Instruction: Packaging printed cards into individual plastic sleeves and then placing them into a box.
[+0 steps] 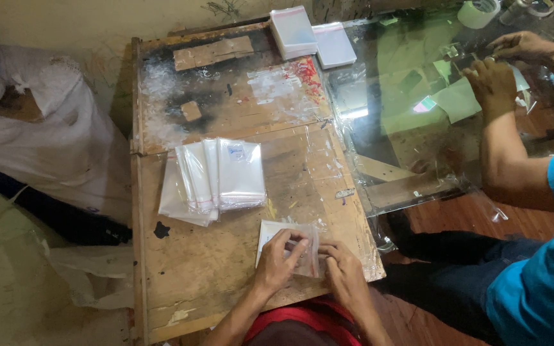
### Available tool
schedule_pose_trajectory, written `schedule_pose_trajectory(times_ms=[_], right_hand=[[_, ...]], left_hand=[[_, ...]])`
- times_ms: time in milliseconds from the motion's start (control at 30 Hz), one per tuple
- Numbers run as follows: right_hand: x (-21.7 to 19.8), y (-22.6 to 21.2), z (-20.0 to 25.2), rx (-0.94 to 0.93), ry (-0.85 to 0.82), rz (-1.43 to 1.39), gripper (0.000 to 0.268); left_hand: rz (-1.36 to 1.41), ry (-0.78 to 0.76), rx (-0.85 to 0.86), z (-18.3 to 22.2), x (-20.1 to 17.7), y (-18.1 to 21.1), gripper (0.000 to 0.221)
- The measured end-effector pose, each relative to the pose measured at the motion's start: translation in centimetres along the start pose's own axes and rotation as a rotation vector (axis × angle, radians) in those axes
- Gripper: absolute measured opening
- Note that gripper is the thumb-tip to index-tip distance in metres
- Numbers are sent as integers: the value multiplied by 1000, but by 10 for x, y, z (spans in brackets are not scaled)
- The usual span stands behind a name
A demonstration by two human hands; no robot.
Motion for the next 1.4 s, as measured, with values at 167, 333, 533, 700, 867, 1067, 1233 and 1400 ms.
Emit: schedule_pose_trajectory(times_ms=[167, 333, 533, 700, 867, 1067, 1233, 1400], right_hand=[[-21, -22, -6, 401, -253, -89, 41], [-21, -23, -7, 372, -270, -136, 32], [-12, -8, -5, 330, -293, -263, 29], [-12, -8, -7, 502, -318, -267, 39], [-16, -11, -9, 459, -236, -14, 28], [-7, -1, -8, 431, -162, 42, 25], [-12, -7, -5, 442, -148, 70, 25], [-20, -17, -1, 330, -153, -81, 21]], left_hand=[[80, 103, -205, -3, 0, -23, 29], [47, 62, -283, -2, -3, -9, 49], [25, 74, -176, -4, -2, -29, 32], [39, 81, -165, -1, -4, -22, 25], [272, -12, -197, 5, -5, 4, 20], [283, -82, -145, 12, -7, 12, 20], [-27, 104, 112, 20, -17, -18, 22], [-248, 371, 129, 34, -42, -54, 40]])
Point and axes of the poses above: each hand's wrist, its own z-axis away from the middle knuckle, its own x-axis out of the palm, y = z × x, the point moved 2 cm from there along -z, towards the middle knuckle, and after that the axes turned 12 degrees about z, right-handed, at the moved point
